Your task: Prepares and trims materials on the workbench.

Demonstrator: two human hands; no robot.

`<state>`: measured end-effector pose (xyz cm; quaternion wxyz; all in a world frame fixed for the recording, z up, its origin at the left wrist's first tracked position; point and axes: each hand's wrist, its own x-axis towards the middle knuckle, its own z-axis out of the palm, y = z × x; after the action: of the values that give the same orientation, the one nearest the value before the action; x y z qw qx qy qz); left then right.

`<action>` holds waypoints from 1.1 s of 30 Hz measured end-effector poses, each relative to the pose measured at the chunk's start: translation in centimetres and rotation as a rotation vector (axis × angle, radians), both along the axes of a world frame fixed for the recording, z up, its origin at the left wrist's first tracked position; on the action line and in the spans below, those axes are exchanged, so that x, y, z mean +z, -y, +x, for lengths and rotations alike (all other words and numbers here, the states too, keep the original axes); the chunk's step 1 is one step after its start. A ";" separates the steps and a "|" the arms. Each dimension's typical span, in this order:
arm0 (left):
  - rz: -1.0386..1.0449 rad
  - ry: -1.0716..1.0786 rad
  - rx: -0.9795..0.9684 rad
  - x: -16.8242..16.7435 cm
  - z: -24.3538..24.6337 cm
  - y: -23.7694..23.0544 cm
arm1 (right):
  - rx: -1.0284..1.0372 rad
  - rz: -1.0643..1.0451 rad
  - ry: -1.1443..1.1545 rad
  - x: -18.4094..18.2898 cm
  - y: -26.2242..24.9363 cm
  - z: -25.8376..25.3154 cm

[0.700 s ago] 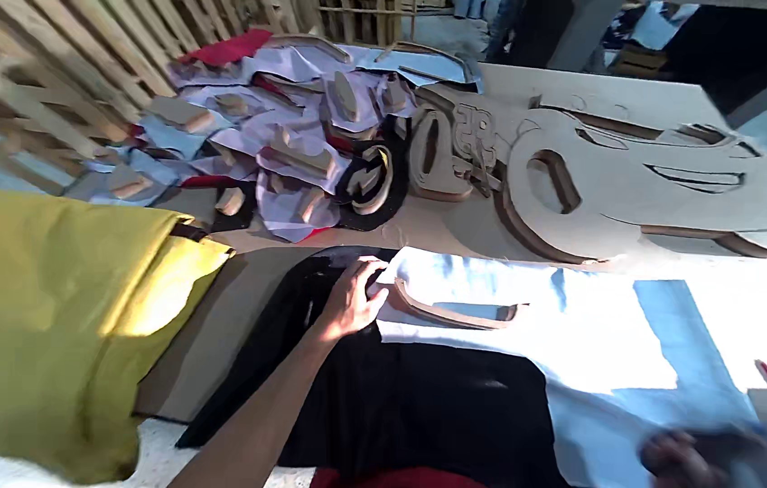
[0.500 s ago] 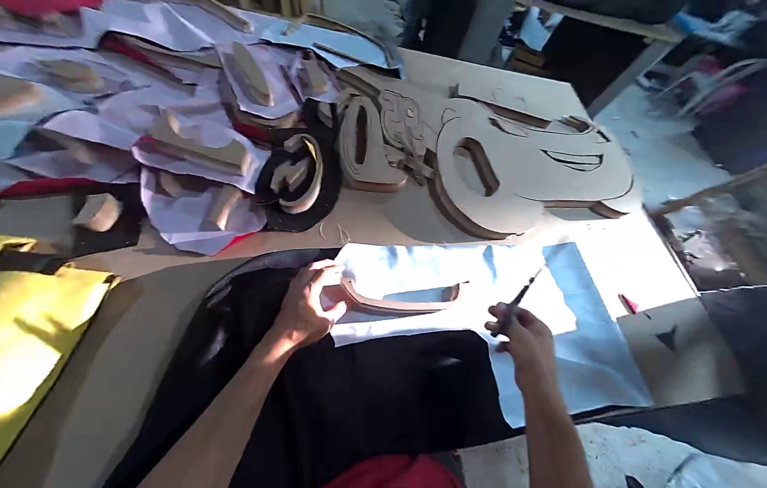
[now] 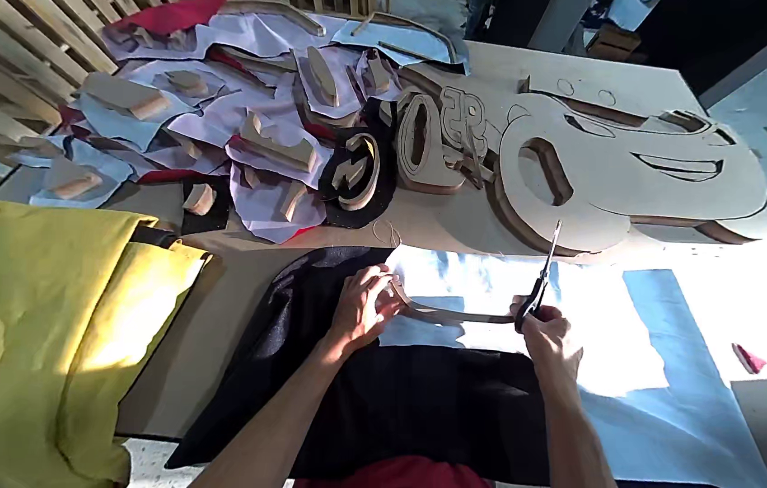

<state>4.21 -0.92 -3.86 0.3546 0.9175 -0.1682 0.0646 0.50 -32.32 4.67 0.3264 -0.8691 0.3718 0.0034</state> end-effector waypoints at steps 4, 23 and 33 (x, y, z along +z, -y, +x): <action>0.059 0.012 0.026 0.2 -0.4 0.7 | 0.019 -0.005 -0.066 -0.6 0.8 1.1; 0.114 0.194 0.073 4.5 -4.8 0.2 | 0.132 1.056 0.115 2.7 4.8 -17.9; 0.285 0.245 -0.151 1.9 -6.9 4.3 | -0.102 1.200 0.043 1.0 -2.1 -19.9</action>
<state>-2.66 -5.24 -1.98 0.2017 0.9286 -0.2856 0.1243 -19.44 -30.23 5.68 0.7670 -0.5141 0.3394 0.1794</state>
